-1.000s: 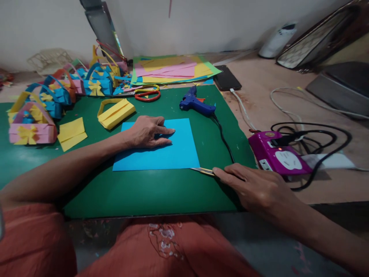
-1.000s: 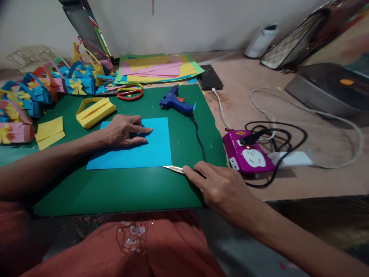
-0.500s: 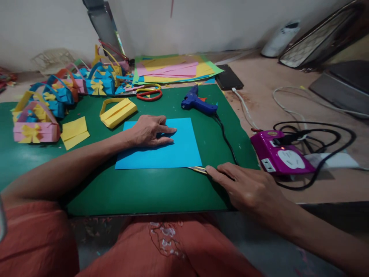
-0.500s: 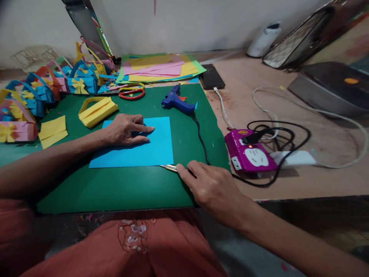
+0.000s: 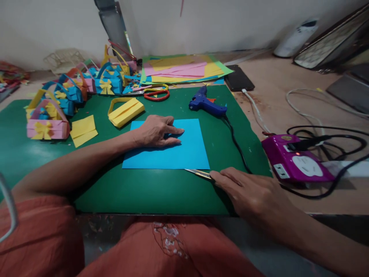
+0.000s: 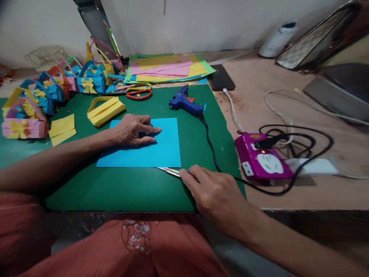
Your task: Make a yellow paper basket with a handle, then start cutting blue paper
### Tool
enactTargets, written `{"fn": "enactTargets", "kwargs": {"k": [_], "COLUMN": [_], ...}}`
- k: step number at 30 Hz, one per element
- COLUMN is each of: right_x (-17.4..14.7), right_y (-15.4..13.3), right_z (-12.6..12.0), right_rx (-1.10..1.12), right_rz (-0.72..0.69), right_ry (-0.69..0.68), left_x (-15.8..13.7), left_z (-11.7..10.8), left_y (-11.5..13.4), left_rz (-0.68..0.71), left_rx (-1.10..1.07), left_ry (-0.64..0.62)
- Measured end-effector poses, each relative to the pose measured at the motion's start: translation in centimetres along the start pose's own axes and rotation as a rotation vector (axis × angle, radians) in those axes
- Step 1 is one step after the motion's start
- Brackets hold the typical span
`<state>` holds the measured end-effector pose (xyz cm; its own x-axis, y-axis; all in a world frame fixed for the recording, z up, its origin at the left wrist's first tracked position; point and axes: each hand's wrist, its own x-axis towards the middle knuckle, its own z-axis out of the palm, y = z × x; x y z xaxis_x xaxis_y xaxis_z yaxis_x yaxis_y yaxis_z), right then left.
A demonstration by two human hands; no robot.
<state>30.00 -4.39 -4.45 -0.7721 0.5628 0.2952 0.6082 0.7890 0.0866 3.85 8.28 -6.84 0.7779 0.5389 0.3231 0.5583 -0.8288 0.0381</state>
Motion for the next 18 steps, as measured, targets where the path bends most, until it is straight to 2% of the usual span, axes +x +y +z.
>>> {"fn": "enactTargets", "kwargs": {"k": [8, 18], "right_x": [0.6, 1.6], "right_y": [-0.4, -0.6], "right_z": [0.2, 0.2], "right_rx": [-0.042, -0.056], "right_rz": [-0.026, -0.078], "right_ry": [0.058, 0.06], "left_x": [0.1, 0.1], "left_z": [-0.2, -0.1], "left_y": [0.2, 0.1], "left_rz": [-0.02, -0.017], "left_rx": [0.006, 0.02], "left_ry": [-0.027, -0.023]}}
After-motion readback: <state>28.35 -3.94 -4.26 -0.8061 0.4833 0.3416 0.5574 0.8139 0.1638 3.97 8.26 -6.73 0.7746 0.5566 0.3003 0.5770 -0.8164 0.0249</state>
